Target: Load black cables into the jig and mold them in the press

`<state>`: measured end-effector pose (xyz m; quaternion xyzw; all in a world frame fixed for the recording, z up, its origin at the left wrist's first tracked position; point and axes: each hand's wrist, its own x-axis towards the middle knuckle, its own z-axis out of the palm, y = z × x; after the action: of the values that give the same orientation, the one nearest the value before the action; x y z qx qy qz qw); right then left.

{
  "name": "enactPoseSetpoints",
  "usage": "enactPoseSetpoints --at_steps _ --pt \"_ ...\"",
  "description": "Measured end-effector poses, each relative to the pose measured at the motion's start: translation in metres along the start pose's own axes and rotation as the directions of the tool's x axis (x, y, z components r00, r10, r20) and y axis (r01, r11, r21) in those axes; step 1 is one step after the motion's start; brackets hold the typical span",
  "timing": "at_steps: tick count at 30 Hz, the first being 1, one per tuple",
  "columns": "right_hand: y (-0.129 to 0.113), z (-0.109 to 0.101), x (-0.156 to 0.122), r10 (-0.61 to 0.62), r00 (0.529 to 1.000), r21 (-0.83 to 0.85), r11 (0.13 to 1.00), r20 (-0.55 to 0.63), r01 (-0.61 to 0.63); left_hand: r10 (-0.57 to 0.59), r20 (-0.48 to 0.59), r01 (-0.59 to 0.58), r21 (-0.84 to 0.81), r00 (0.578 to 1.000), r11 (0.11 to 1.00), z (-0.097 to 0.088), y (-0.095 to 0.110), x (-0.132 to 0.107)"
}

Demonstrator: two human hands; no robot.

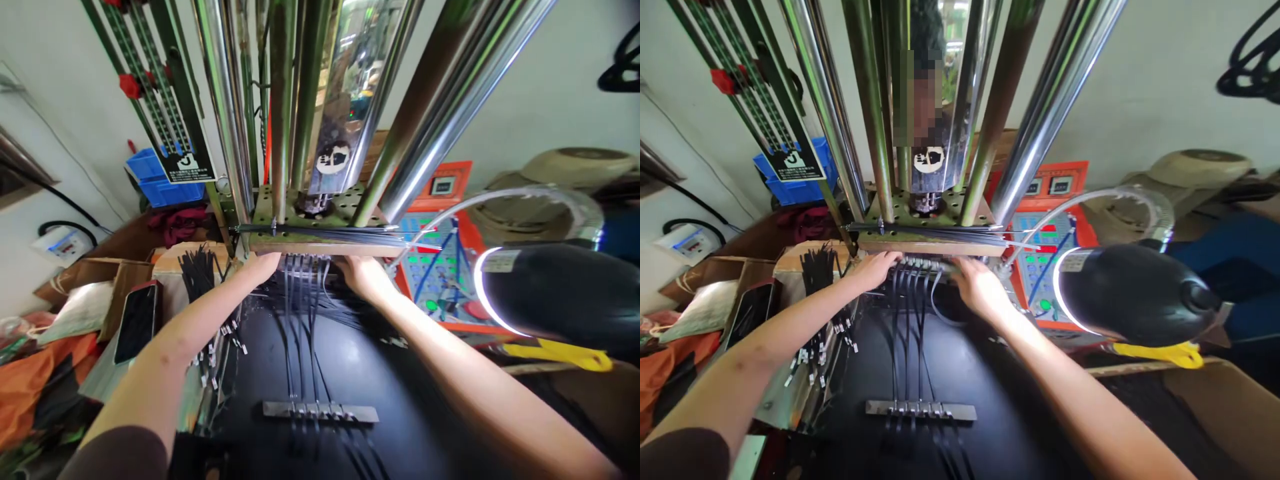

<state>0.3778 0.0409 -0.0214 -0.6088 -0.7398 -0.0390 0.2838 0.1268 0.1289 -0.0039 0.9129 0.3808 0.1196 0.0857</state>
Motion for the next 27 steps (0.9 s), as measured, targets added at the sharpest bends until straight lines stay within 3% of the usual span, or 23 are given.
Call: enactPoseSetpoints --at_steps 3,6,9,13,16,18,19,20,22,23,24,25,27 --pt "-0.023 -0.040 -0.078 -0.031 1.000 0.095 0.995 -0.007 0.031 0.185 0.125 -0.178 -0.067 0.975 0.982 -0.012 0.007 -0.045" --pt "-0.032 -0.070 -0.144 -0.069 0.997 0.156 0.986 0.020 0.065 0.367 0.232 -0.339 -0.154 0.901 0.928 -0.015 0.029 -0.073" --pt "-0.022 -0.068 -0.181 -0.067 0.996 0.104 0.993 0.056 0.061 0.381 0.288 -0.369 -0.099 0.878 0.924 0.002 0.060 -0.074" --pt "-0.005 -0.042 -0.192 -0.025 1.000 -0.031 0.999 0.006 0.025 0.382 0.339 -0.407 0.002 0.860 0.913 0.038 0.099 -0.061" --pt "0.000 -0.039 -0.184 0.002 0.998 0.092 0.996 0.063 -0.007 0.320 0.272 -0.322 -0.039 0.907 0.946 0.048 0.114 -0.057" --pt "0.002 -0.044 -0.178 0.015 0.991 0.186 0.982 0.134 -0.040 0.179 0.280 -0.123 -0.204 0.943 0.971 0.046 0.119 -0.060" --pt "0.000 -0.045 -0.175 0.020 0.987 0.215 0.975 0.160 -0.054 0.117 0.355 0.012 -0.342 0.928 0.940 0.043 0.120 -0.063" --pt "-0.002 -0.046 -0.172 0.015 0.984 0.239 0.969 0.180 -0.058 0.105 0.472 0.162 -0.490 0.876 0.856 0.041 0.122 -0.067" --pt "-0.012 -0.042 -0.163 -0.043 0.976 0.288 0.957 0.213 -0.020 0.293 0.671 0.446 -0.697 0.681 0.561 0.036 0.129 -0.077" --pt "-0.018 -0.039 -0.157 -0.093 0.970 0.311 0.950 0.223 0.020 0.440 0.684 0.553 -0.729 0.581 0.404 0.034 0.132 -0.081" --pt "-0.024 -0.036 -0.149 -0.133 0.966 0.320 0.946 0.222 0.057 0.560 0.649 0.623 -0.732 0.515 0.276 0.031 0.136 -0.084" --pt "-0.027 -0.033 -0.139 -0.149 0.968 0.308 0.948 0.202 0.082 0.635 0.603 0.659 -0.727 0.483 0.190 0.028 0.138 -0.085" --pt "-0.022 -0.030 -0.117 -0.099 0.988 0.219 0.973 0.122 0.071 0.640 0.582 0.648 -0.743 0.502 0.167 0.017 0.136 -0.081"
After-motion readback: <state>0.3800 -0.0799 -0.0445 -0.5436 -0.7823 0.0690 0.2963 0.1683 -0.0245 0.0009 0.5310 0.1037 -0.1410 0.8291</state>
